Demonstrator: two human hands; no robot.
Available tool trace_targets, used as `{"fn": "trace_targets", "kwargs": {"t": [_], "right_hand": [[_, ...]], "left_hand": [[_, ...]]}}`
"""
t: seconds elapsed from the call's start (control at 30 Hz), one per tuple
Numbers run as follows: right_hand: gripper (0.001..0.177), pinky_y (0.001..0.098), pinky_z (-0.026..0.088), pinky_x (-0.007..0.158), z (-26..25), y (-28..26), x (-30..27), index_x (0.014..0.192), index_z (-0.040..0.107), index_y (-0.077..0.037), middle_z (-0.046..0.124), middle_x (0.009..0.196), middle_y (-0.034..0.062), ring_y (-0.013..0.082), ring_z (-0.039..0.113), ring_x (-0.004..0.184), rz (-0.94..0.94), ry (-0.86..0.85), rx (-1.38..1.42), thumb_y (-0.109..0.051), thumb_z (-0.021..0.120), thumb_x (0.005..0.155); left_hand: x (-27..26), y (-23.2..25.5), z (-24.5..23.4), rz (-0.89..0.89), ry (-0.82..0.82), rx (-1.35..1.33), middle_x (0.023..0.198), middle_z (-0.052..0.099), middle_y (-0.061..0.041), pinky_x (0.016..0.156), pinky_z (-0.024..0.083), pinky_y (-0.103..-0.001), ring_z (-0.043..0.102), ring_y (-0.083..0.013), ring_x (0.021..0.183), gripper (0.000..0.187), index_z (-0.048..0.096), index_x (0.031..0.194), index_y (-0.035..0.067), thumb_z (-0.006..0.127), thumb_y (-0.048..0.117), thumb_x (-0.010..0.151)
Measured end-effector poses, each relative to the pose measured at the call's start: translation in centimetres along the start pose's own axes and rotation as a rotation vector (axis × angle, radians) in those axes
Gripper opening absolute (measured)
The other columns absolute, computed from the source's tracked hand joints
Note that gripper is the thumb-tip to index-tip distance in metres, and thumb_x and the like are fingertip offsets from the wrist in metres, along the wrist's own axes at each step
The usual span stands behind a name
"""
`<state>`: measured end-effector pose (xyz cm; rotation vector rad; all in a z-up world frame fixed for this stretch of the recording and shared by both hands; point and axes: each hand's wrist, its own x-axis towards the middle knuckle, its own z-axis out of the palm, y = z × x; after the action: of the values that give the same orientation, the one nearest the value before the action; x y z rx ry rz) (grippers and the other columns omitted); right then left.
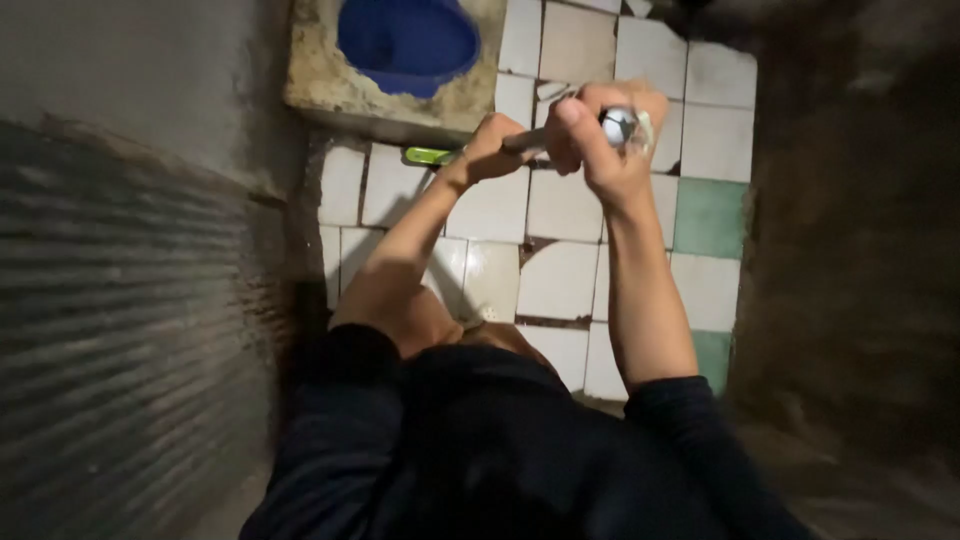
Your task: Scrubbing the bathroom floor tiles with a brush and later washing hands.
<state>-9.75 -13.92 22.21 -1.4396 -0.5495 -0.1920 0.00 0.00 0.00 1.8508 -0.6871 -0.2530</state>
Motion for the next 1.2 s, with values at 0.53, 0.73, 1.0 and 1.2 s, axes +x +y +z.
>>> {"fn": "trace_targets", "kwargs": {"t": [0.53, 0.73, 1.0, 1.2], "right_hand": [[0.041, 0.0261, 0.035, 0.046, 9.8, 7.8, 6.1, 0.063, 0.053, -0.003, 0.058, 0.056, 0.0018, 0.0098, 0.055, 0.048, -0.18, 0.277, -0.439, -0.001, 0.065, 0.103], [0.044, 0.0284, 0.033, 0.047, 9.9, 9.0, 6.4, 0.061, 0.048, -0.003, 0.051, 0.054, 0.0029, 0.0112, 0.048, 0.046, -0.156, 0.306, -0.346, -0.001, 0.065, 0.101], [0.041, 0.0279, 0.035, 0.048, 10.6, 9.2, 7.7, 0.064, 0.05, -0.003, 0.054, 0.056, 0.0032, 0.0105, 0.05, 0.048, -0.147, 0.4, -0.282, -0.002, 0.06, 0.103], [0.042, 0.0291, 0.034, 0.046, 11.8, 11.9, 7.8, 0.061, 0.048, -0.004, 0.05, 0.054, 0.0036, 0.0118, 0.049, 0.046, -0.239, 0.184, -0.427, -0.006, 0.065, 0.1]], "left_hand": [[-0.3, -5.3, -3.7, -0.017, 0.114, -0.436, 0.091, 0.064, 0.001, 0.073, 0.052, -0.031, 0.064, -0.0104, 0.086, 0.017, 0.062, 0.104, 0.01, 0.064, 0.025, 0.097], [-1.2, -14.6, -5.6, 0.426, 0.231, 0.178, 0.075, 0.068, -0.008, 0.061, 0.053, -0.036, 0.066, -0.025, 0.066, 0.031, 0.082, 0.109, 0.015, 0.064, 0.006, 0.086], [-0.3, -14.5, -4.1, 0.123, 0.267, 0.115, 0.075, 0.067, -0.015, 0.066, 0.054, -0.039, 0.066, -0.0276, 0.069, 0.013, 0.07, 0.087, 0.006, 0.058, 0.005, 0.081], [-0.9, -11.8, -4.8, 0.174, 0.056, -0.582, 0.096, 0.062, -0.011, 0.08, 0.055, -0.034, 0.064, -0.0192, 0.091, 0.009, 0.061, 0.107, 0.007, 0.059, 0.003, 0.098]]}}
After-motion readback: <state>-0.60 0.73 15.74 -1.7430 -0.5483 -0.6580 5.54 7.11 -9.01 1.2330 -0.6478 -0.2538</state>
